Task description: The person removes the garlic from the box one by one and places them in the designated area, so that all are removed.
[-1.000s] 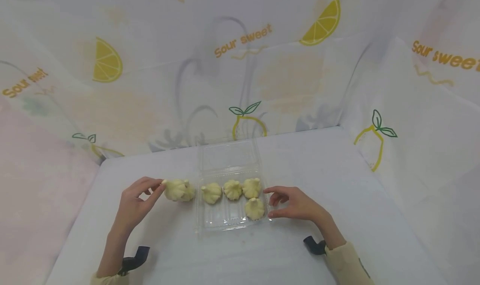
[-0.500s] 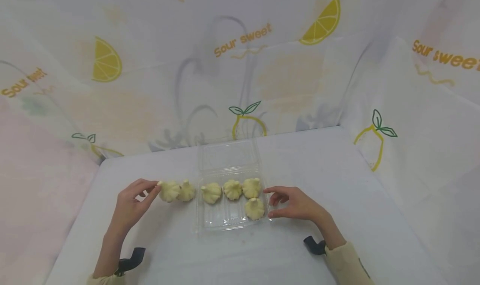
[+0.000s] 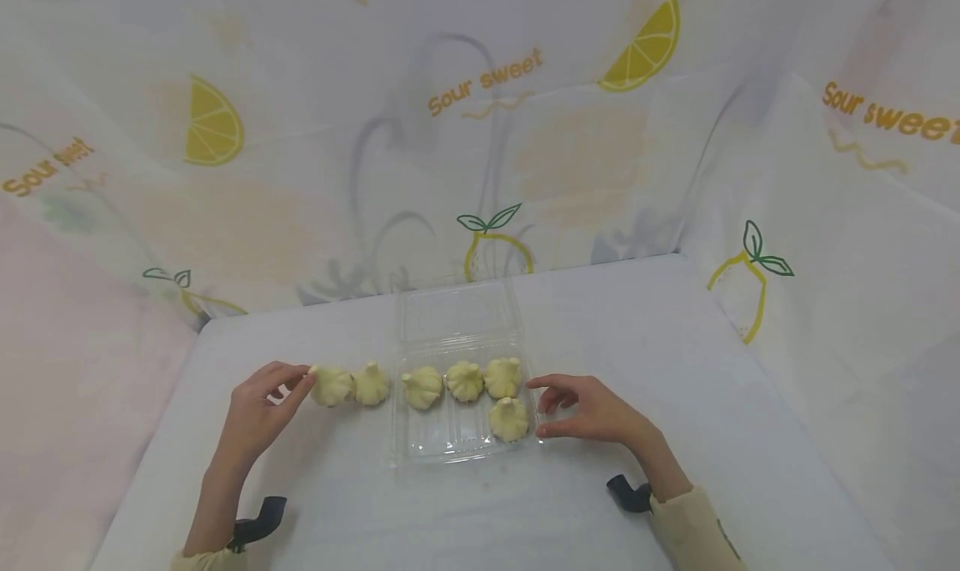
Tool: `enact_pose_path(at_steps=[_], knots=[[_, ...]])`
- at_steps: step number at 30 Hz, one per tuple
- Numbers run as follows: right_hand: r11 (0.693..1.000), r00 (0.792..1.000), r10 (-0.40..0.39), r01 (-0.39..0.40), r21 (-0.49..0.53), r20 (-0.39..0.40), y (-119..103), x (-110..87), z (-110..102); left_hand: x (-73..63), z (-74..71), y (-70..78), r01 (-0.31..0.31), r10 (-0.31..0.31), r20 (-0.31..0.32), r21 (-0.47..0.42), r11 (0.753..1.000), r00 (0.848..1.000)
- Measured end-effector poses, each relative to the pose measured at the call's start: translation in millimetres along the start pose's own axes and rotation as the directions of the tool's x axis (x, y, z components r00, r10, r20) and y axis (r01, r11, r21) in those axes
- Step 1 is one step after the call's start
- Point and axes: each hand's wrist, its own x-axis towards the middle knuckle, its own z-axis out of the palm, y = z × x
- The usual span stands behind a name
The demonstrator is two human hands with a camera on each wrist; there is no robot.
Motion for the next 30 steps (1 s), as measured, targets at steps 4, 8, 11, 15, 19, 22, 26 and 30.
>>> enact_pose_path(at_steps=[4, 8, 11, 15, 19, 22, 26, 30], knots=[[1.000, 1.000, 0.003, -0.003, 0.005, -0.002, -1.1, 0.0, 0.2, -1.2, 0.7, -3.7, 0.020, -0.020, 0.011, 0.025, 0.999, 1.000], [1.000, 1.000, 0.001, -0.001, 0.005, -0.003, -2.3, 0.0, 0.3, -2.9, 1.3, -8.5, 0.048, -0.049, 0.021, 0.057, 0.997, 0.999], [1.000, 1.000, -0.002, 0.002, 0.002, -0.004, -2.5, -0.2, 0.1, -4.0, 1.9, -11.6, 0.059, -0.062, 0.027, 0.075, 0.995, 0.998], [1.000, 1.000, -0.003, 0.003, 0.000, -0.004, -2.0, -0.3, -0.2, -5.3, 3.9, -15.4, 0.070, -0.073, 0.034, 0.089, 0.994, 0.997], [1.000, 1.000, -0.001, 0.001, 0.006, -0.003, -1.0, -0.3, 0.2, -6.0, 6.8, -18.3, 0.089, -0.093, 0.039, 0.102, 0.991, 0.995], [1.000, 1.000, 0.002, -0.002, 0.009, -0.004, -0.4, -0.3, 0.6, -6.3, 9.5, -19.8, 0.098, -0.104, 0.049, 0.111, 0.989, 0.993], [1.000, 1.000, 0.007, -0.006, 0.018, -0.006, -0.2, -0.4, 0.8, -7.1, 13.6, -22.3, 0.105, -0.114, 0.070, 0.122, 0.987, 0.991], [0.999, 1.000, 0.007, -0.007, 0.033, -0.008, -0.5, -0.6, 1.0, -8.0, 16.9, -25.7, 0.122, -0.134, 0.081, 0.140, 0.983, 0.988]])
